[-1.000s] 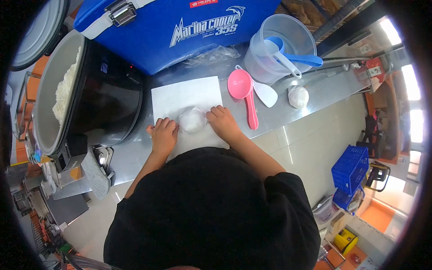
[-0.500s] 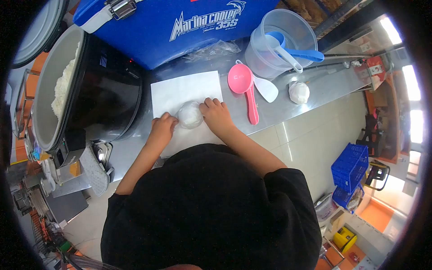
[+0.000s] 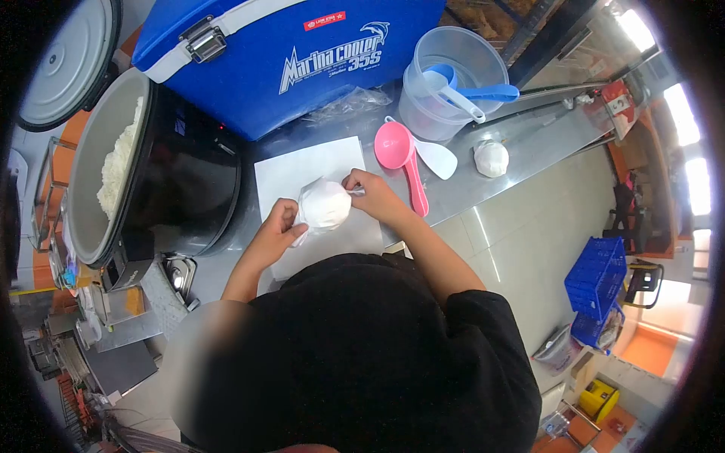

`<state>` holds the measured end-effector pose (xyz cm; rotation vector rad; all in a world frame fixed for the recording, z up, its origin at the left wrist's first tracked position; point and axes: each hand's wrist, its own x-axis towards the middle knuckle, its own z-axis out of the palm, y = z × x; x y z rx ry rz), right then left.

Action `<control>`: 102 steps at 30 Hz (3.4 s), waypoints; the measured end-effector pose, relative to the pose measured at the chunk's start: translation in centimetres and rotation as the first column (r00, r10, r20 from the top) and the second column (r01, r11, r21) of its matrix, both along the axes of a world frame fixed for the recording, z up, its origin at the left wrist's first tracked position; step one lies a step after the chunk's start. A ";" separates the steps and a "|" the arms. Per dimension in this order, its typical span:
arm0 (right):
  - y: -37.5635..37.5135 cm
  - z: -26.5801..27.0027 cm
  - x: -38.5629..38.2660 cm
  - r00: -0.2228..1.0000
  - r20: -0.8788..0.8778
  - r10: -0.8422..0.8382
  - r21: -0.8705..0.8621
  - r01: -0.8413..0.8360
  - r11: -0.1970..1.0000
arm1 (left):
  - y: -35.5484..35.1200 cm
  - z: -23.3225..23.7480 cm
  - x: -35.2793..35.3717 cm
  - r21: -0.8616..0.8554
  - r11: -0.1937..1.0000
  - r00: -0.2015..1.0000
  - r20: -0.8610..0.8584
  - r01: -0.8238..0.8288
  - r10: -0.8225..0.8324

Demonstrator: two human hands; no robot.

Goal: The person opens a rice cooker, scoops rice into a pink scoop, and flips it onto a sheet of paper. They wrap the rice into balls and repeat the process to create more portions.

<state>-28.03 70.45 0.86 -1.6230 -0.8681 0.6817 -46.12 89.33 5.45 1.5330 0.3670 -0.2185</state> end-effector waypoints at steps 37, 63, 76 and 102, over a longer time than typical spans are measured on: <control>2.1 3.2 -6.1 0.993 -0.116 0.001 0.303 0.034 0.952 | -4.4 0.0 -2.6 -0.722 0.652 0.910 0.078 -0.230 0.407; -20.9 2.1 10.5 0.208 -0.137 -0.969 0.124 0.974 0.191 | -1.5 -6.0 2.0 0.937 0.348 0.972 0.045 0.038 -0.229; -26.7 -0.8 19.7 0.331 0.813 -0.479 -0.015 0.834 0.552 | -3.0 -8.6 2.7 0.966 -0.047 0.962 -0.257 0.253 -0.094; -7.8 -1.6 3.7 0.844 0.451 -0.289 -0.169 0.399 0.901 | -3.5 -4.9 12.3 0.957 0.221 0.961 -0.130 0.186 -0.246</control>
